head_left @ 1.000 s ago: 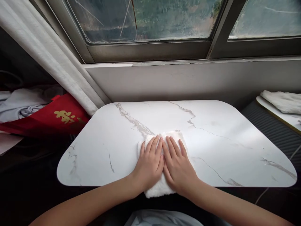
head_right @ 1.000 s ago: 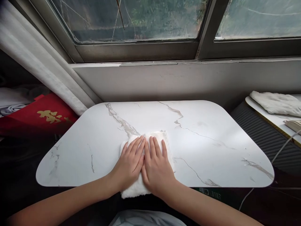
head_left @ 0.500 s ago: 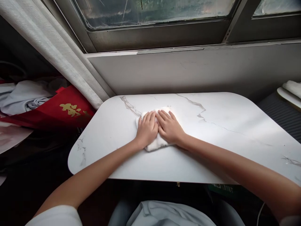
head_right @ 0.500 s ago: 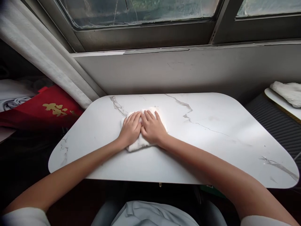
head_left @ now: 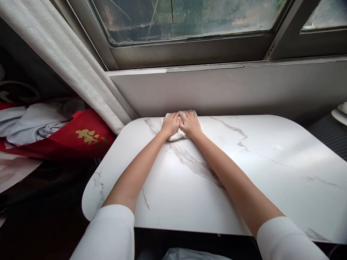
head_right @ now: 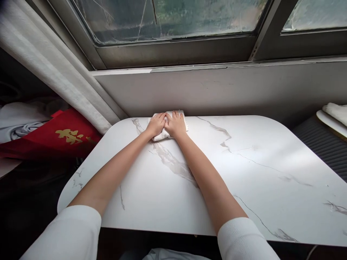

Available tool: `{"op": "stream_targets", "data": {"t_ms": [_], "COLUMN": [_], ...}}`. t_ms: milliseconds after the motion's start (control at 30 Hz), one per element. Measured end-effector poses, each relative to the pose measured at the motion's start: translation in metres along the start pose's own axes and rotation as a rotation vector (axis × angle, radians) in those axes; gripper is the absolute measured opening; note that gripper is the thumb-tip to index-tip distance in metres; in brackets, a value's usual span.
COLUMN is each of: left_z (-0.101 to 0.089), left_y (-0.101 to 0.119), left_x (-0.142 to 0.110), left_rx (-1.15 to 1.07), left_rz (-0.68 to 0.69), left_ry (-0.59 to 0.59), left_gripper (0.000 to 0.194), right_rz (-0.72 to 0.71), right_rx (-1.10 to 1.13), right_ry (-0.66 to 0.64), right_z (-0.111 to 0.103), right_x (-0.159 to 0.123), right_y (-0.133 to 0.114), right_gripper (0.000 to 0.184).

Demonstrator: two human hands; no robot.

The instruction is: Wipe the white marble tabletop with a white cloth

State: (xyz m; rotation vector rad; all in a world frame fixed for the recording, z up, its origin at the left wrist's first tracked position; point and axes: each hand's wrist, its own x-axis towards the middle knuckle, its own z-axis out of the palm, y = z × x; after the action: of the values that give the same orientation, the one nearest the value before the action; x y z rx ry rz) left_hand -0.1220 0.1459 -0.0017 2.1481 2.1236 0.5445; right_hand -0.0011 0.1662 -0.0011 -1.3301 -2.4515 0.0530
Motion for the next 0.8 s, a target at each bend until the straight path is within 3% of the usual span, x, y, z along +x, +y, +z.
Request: {"op": "stream_targets", "data": {"t_ms": [167,300,433,633,800], "left_z": [-0.003,-0.01,-0.022,-0.043,-0.058], "left_y": [-0.01,-0.017,-0.019,-0.003,0.003], "left_x": [-0.011,-0.04,-0.096,-0.206,-0.268], "left_rx": [0.035,0.072,0.075,0.053,0.054], "left_rz": [-0.037,-0.026,0.028,0.016,-0.016], "left_ry": [0.011,0.005,-0.013,-0.029,-0.055], "left_gripper": [0.048,0.048,0.049,0.051,0.053], "right_rz": [-0.045,-0.056,-0.043,-0.104,-0.151], "right_rx": [0.023,0.045,0.105,0.251,0.399], "right_ry": [-0.01,-0.026,-0.056,-0.154,-0.233], "right_z": [0.003,0.0,-0.009,-0.03,-0.044], "right_x": [0.0,-0.024,-0.072,-0.157,-0.2], "right_y": [-0.011,-0.033,-0.063,-0.103,-0.131], "right_gripper": [0.051,0.051,0.052,0.054,0.058]}}
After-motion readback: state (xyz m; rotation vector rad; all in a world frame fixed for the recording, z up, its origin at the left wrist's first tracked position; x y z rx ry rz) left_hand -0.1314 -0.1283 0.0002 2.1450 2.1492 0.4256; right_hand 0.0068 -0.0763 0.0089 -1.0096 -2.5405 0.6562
